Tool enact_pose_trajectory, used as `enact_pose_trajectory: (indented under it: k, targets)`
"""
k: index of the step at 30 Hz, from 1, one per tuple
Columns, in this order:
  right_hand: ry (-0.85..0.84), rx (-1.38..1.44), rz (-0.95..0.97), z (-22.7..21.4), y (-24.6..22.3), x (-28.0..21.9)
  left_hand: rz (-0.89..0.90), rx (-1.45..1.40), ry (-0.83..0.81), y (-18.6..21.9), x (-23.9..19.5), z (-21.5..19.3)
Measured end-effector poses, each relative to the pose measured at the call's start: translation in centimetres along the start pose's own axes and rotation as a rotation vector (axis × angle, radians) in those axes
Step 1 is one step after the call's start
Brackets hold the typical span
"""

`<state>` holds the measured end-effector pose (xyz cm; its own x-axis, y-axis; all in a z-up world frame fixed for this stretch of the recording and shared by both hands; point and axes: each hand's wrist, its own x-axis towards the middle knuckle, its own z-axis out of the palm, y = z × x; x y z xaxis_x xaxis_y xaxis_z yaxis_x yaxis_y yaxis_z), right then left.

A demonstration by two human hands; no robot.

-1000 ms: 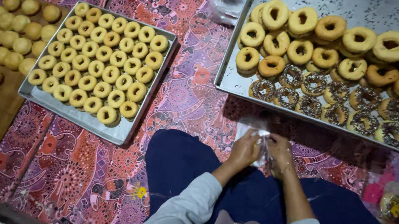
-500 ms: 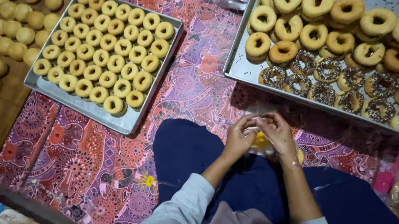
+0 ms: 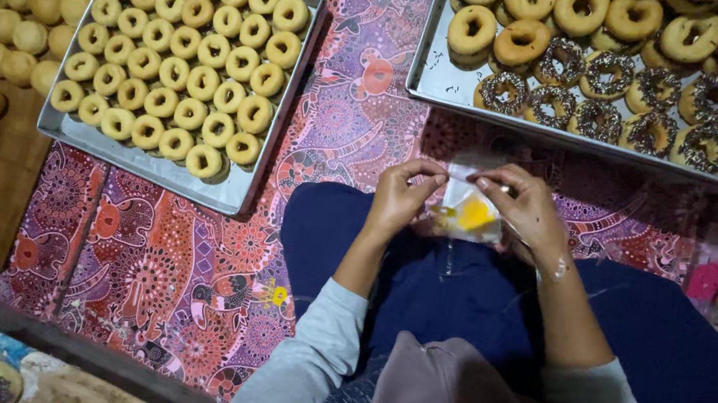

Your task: The person sits on the floor and repeatedly picks donuts from metal trays, places them into small clear plastic bags, and sets the filled bags aside. The person handles both plain and chocolate-topped donuts throughout the clip.

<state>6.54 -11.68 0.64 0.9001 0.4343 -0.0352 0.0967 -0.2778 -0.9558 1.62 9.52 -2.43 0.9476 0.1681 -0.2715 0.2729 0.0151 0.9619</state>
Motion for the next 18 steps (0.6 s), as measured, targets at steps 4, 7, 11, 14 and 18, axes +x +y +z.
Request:
enact_pose_trajectory:
  k: [4,7,11,14,18]
  targets:
    - [0.088,-0.324,-0.279,0.3,-3.3,-0.4,0.231,-0.009,0.002,1.1,-1.4,0.6]
    - [0.035,-0.372,-0.115,0.5,-5.2,-0.4,0.234,-0.043,-0.03,2.1,-2.0,0.6]
    - [0.003,-0.376,-0.229,0.8,-8.3,-1.0,0.496,0.23,0.248,3.3,-2.0,0.4]
    - [0.252,-0.562,-0.475,2.6,-10.3,-2.8,0.564,0.266,0.474,3.7,-2.2,0.9]
    - [0.164,-0.685,-0.29,4.4,-9.5,-3.4,0.647,0.071,0.4,4.2,-3.5,2.8]
